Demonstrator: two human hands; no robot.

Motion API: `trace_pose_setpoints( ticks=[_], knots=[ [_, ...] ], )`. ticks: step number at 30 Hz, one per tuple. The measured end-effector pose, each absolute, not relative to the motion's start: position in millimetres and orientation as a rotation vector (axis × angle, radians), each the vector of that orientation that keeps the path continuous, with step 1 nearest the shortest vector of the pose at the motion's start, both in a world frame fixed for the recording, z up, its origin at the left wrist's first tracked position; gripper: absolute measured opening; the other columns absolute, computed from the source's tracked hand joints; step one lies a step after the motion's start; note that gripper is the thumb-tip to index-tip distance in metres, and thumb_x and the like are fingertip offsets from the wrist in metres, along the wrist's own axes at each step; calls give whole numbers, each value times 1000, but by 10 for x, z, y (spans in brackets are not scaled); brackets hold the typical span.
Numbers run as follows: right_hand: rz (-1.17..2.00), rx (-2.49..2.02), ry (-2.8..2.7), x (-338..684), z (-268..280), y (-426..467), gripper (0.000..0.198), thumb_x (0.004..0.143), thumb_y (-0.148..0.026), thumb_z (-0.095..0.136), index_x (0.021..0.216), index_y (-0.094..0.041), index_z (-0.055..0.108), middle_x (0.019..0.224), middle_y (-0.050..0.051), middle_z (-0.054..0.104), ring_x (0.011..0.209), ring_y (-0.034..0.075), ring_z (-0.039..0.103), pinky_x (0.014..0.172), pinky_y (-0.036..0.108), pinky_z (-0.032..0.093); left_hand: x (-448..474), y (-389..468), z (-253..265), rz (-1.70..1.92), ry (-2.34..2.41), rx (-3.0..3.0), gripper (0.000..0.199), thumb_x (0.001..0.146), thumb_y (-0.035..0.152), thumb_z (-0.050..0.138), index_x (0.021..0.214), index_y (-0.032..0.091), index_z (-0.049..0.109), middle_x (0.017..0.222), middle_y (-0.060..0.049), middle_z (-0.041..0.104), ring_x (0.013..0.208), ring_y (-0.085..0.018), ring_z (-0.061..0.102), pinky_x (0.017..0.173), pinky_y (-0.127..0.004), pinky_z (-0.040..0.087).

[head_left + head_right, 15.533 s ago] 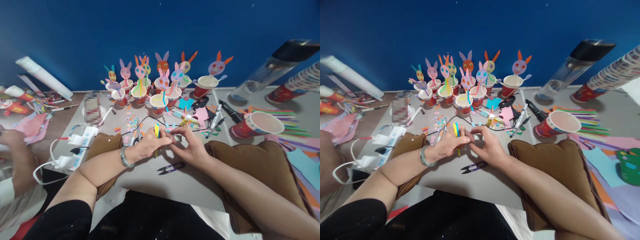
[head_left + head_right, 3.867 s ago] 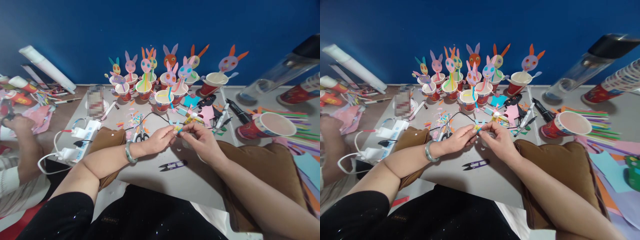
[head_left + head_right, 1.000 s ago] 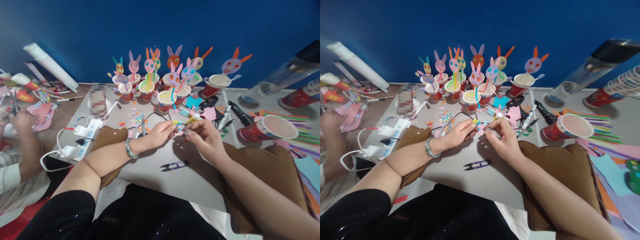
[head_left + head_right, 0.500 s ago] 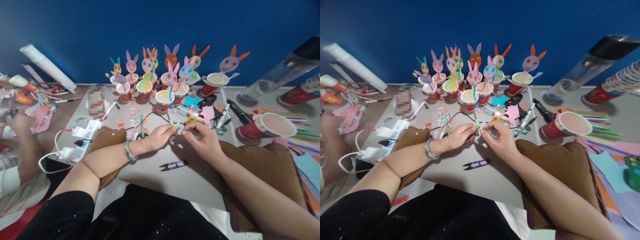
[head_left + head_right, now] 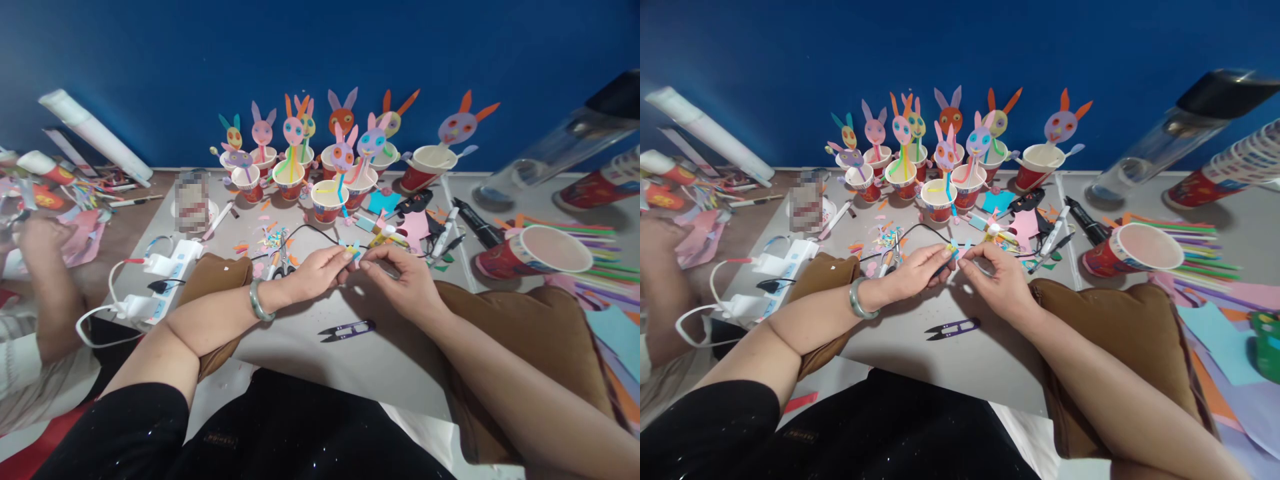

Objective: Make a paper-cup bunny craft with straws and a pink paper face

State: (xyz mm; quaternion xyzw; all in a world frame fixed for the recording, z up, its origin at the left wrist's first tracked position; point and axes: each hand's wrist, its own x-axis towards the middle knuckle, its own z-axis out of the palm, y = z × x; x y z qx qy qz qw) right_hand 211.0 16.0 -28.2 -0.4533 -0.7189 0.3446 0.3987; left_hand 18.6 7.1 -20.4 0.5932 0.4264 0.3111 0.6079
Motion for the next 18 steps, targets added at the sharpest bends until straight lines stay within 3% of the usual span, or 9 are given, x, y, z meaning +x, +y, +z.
trace_pose_setpoints(
  ticks=[6, 11, 18],
  knots=[
    [909, -1107, -1799, 2108, -271, 157, 14, 87, -36, 66, 82, -23, 64, 82, 3, 70, 78, 19, 66, 77, 35, 53, 200, 68, -239, 698, 896, 1154, 41, 96, 56, 46, 87, 17, 53, 65, 6, 45, 46, -3, 36, 41, -16, 27],
    [931, -1076, -1779, 2110, -268, 166, 21, 87, -42, 67, 80, -23, 64, 82, 4, 71, 79, 20, 66, 78, 37, 55, 200, 64, -244, 697, 841, 1112, 40, 95, 55, 48, 88, 16, 54, 66, 5, 47, 47, -3, 38, 41, -14, 27],
    [1112, -1006, -1747, 2151, -266, 191, 31, 87, -52, 69, 100, -24, 72, 87, 5, 75, 81, 22, 71, 80, 38, 60, 199, 64, -206, 642, 728, 1129, 41, 96, 55, 47, 93, 15, 56, 66, 2, 59, 43, -3, 41, 41, -17, 32]
  ],
)
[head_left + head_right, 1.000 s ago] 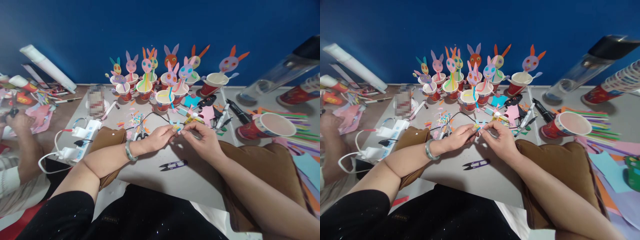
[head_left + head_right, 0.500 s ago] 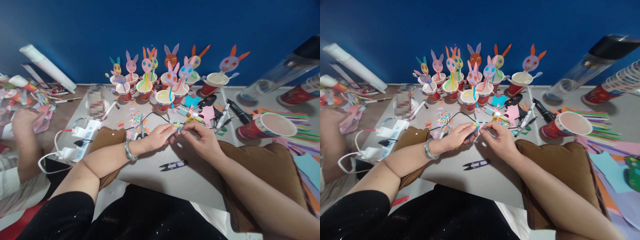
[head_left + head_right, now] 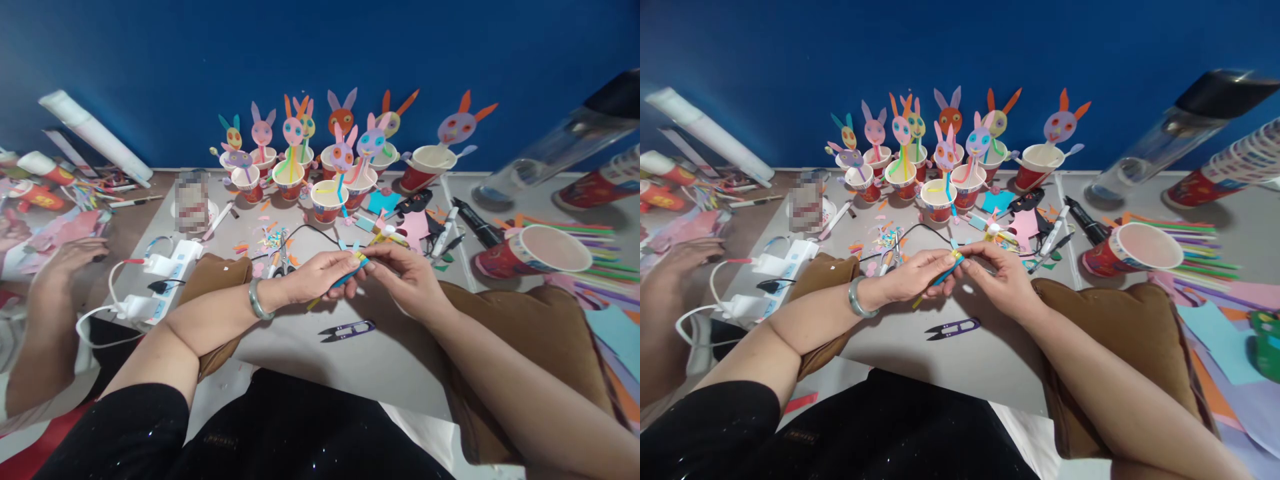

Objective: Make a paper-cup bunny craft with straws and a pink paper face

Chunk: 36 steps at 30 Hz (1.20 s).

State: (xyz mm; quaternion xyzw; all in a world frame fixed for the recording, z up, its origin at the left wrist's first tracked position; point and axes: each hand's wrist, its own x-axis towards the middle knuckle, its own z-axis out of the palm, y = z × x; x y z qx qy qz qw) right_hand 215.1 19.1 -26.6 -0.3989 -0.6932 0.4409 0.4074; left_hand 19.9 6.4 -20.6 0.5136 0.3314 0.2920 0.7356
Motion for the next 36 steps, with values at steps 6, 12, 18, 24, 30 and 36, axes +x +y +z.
trace_pose_setpoints(
  ticks=[6, 12, 18, 24, 30, 36],
  knots=[
    [1098, -932, -1774, 2182, -251, 213, 29, 87, -50, 69, 100, -25, 74, 97, 7, 75, 90, 22, 72, 85, 38, 59, 192, 74, -174, 598, 696, 1089, 41, 97, 54, 49, 91, 14, 58, 63, 0, 63, 42, -4, 46, 41, -18, 34],
    [1098, -907, -1801, 2204, -242, 221, 27, 88, -47, 69, 104, -26, 75, 102, 7, 74, 95, 23, 71, 90, 40, 57, 174, 69, -125, 549, 712, 999, 39, 96, 49, 51, 88, 13, 62, 59, 3, 56, 39, -2, 36, 39, -17, 26],
    [1164, -883, -1790, 2222, -264, 234, 31, 87, -48, 71, 109, -27, 74, 105, 7, 74, 98, 24, 71, 92, 40, 57, 170, 65, -61, 510, 675, 960, 39, 93, 50, 56, 85, 12, 63, 56, 3, 53, 39, -3, 34, 38, -17, 24],
    [1262, -818, -1708, 2216, -288, 251, 28, 82, -49, 76, 98, -26, 72, 101, 7, 74, 97, 24, 70, 90, 40, 56, 158, 73, -54, 553, 664, 965, 40, 92, 53, 56, 82, 14, 61, 56, 4, 51, 39, -2, 31, 38, -16, 23],
    [1309, -817, -1550, 2168, -247, 234, 38, 73, -45, 85, 90, -26, 58, 99, 6, 72, 91, 22, 69, 82, 38, 56, 143, 90, -69, 628, 677, 938, 38, 91, 52, 56, 83, 15, 58, 57, 6, 48, 39, -1, 26, 39, -15, 20],
    [1090, -950, -1686, 2168, -253, 241, 42, 76, -54, 79, 64, -22, 54, 99, 9, 75, 90, 24, 68, 83, 42, 51, 165, 94, -80, 702, 671, 949, 40, 89, 55, 58, 82, 16, 56, 57, 7, 47, 39, -1, 26, 38, -15, 19]
  ],
)
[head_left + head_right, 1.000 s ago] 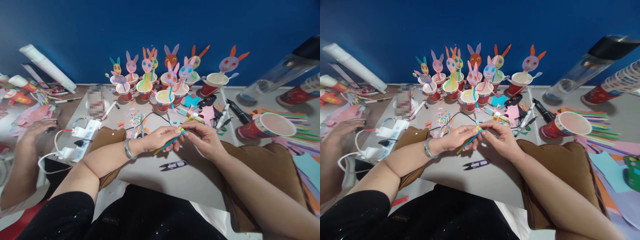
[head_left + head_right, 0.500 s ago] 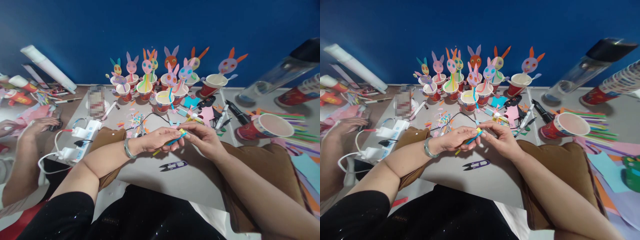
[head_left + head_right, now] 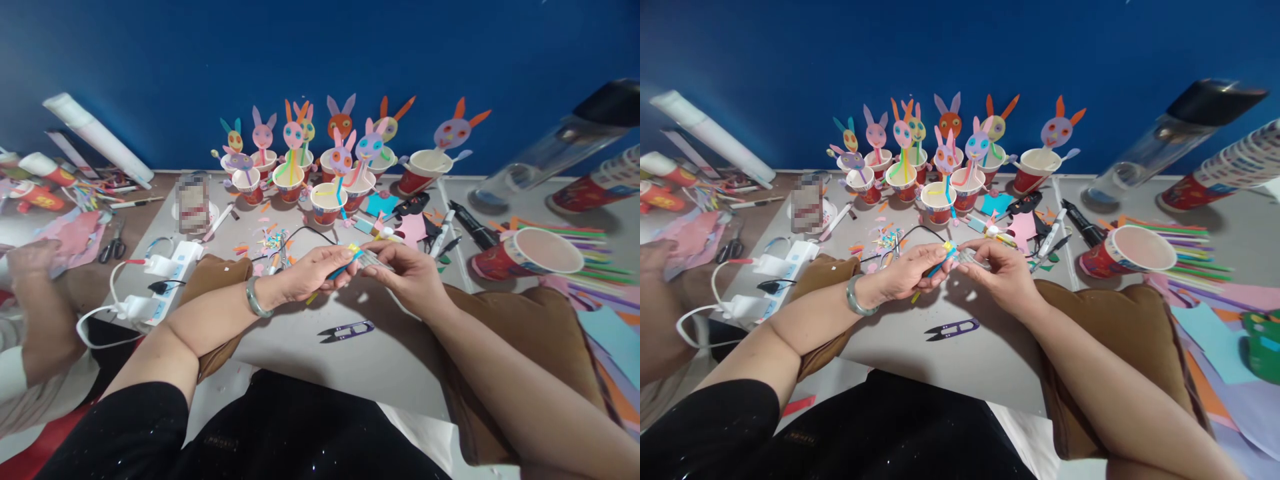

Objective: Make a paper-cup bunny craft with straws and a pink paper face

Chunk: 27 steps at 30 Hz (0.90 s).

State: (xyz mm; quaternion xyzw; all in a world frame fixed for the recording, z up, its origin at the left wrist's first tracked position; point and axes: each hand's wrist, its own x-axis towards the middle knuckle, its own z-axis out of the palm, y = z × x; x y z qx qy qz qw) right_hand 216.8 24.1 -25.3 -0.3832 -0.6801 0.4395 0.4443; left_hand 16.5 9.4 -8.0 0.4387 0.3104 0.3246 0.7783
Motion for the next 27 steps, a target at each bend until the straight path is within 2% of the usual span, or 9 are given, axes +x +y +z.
trace_pose_setpoints(
  ticks=[4, 9, 11, 16, 21, 24, 27],
  knots=[
    [965, -1039, -1742, 2177, -280, 266, 53, 75, -60, 77, 55, -21, 48, 93, 10, 74, 84, 23, 66, 76, 39, 49, 173, 77, -69, 728, 686, 993, 43, 88, 59, 58, 80, 16, 55, 55, 7, 46, 39, -2, 27, 39, -16, 20],
    [1077, -1078, -1763, 2177, -302, 284, 61, 76, -67, 73, 52, -21, 40, 78, 8, 70, 66, 18, 59, 62, 33, 45, 167, 57, -60, 748, 645, 1053, 44, 90, 59, 57, 79, 16, 55, 54, 7, 45, 39, -2, 28, 39, -16, 21],
    [1069, -1085, -1775, 2181, -302, 287, 62, 76, -68, 72, 53, -21, 38, 77, 7, 69, 66, 17, 58, 61, 32, 45, 162, 59, -64, 740, 627, 1060, 44, 90, 58, 56, 79, 16, 56, 54, 6, 46, 39, -2, 28, 39, -16, 21],
    [983, -993, -1749, 2185, -287, 280, 55, 77, -61, 75, 58, -22, 42, 93, 9, 73, 83, 21, 64, 78, 37, 50, 150, 63, -50, 695, 581, 1049, 44, 92, 57, 55, 81, 15, 58, 54, 6, 46, 38, -2, 28, 38, -16, 20],
    [1151, -861, -1636, 2172, -265, 251, 36, 79, -49, 79, 81, -25, 52, 100, 7, 73, 93, 22, 68, 85, 39, 53, 148, 61, -18, 641, 548, 1055, 45, 91, 57, 58, 83, 13, 63, 53, 5, 49, 38, -2, 33, 39, -18, 23],
    [1234, -779, -1635, 2180, -269, 247, 32, 81, -45, 78, 97, -26, 58, 104, 7, 71, 99, 23, 68, 90, 40, 54, 142, 62, -26, 589, 552, 1052, 46, 89, 57, 60, 83, 12, 65, 54, 4, 53, 38, -2, 34, 39, -18, 25],
    [1226, -737, -1681, 2205, -282, 263, 26, 83, -43, 77, 101, -27, 65, 105, 6, 71, 104, 23, 67, 95, 41, 53, 130, 63, -43, 520, 590, 1057, 48, 89, 59, 60, 83, 12, 67, 57, 2, 56, 39, -2, 36, 40, -19, 25]
  ],
)
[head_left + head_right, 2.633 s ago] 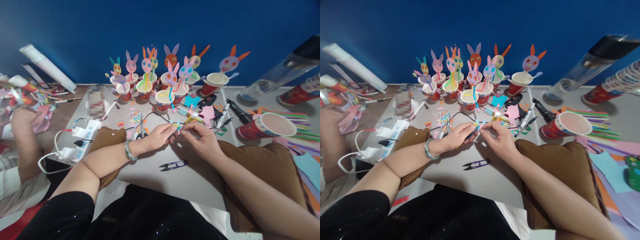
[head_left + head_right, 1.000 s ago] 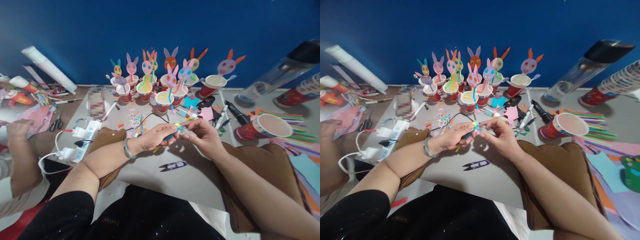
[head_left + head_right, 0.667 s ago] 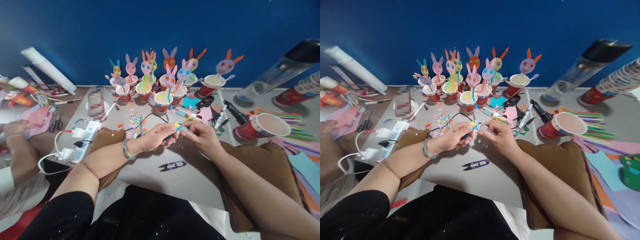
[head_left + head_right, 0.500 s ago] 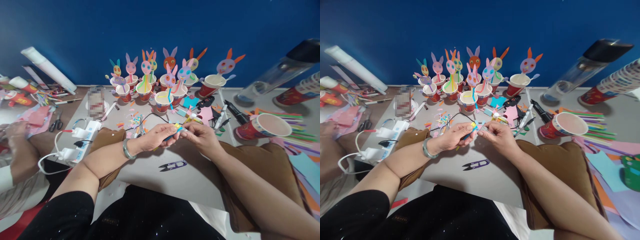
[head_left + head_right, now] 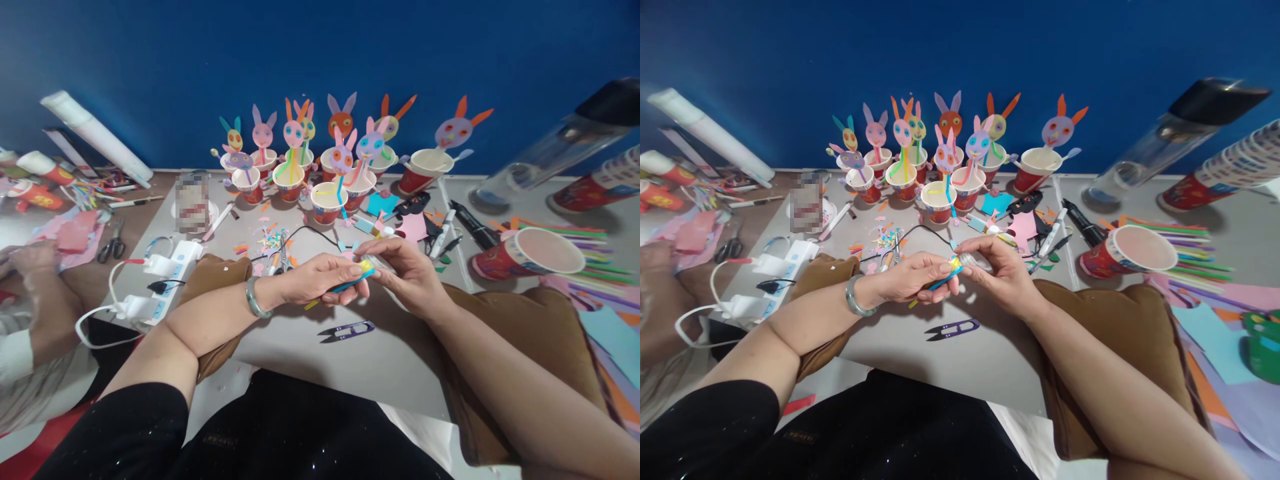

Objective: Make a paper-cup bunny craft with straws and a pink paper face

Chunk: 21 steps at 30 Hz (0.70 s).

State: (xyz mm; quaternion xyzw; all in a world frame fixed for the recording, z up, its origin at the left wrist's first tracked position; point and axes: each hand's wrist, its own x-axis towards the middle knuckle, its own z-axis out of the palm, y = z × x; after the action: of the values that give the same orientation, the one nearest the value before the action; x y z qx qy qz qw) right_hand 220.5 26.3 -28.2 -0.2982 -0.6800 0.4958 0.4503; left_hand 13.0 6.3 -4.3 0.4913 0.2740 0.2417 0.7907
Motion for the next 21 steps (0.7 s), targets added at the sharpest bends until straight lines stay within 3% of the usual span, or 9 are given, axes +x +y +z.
trace_pose_setpoints(
  ticks=[6, 11, 21],
  knots=[
    [1192, -694, -1742, 2225, -244, 281, 22, 83, -46, 76, 97, -30, 75, 101, 6, 73, 102, 25, 68, 97, 44, 52, 119, 56, -51, 463, 562, 1050, 49, 88, 60, 61, 85, 11, 69, 58, 1, 57, 39, -2, 36, 39, -19, 23],
    [1217, -708, -1790, 2225, -177, 244, 23, 83, -49, 75, 96, -30, 78, 104, 8, 73, 101, 25, 68, 95, 45, 53, 111, 62, -58, 380, 498, 1024, 46, 91, 55, 60, 83, 11, 70, 59, 0, 59, 38, -3, 38, 40, -20, 29],
    [1288, -622, -1830, 2251, -165, 224, 16, 87, -42, 73, 96, -30, 79, 109, 8, 71, 103, 23, 67, 95, 43, 53, 99, 56, -37, 301, 468, 955, 50, 88, 58, 63, 79, 10, 69, 58, 1, 57, 37, -2, 37, 37, -19, 27]
  ],
)
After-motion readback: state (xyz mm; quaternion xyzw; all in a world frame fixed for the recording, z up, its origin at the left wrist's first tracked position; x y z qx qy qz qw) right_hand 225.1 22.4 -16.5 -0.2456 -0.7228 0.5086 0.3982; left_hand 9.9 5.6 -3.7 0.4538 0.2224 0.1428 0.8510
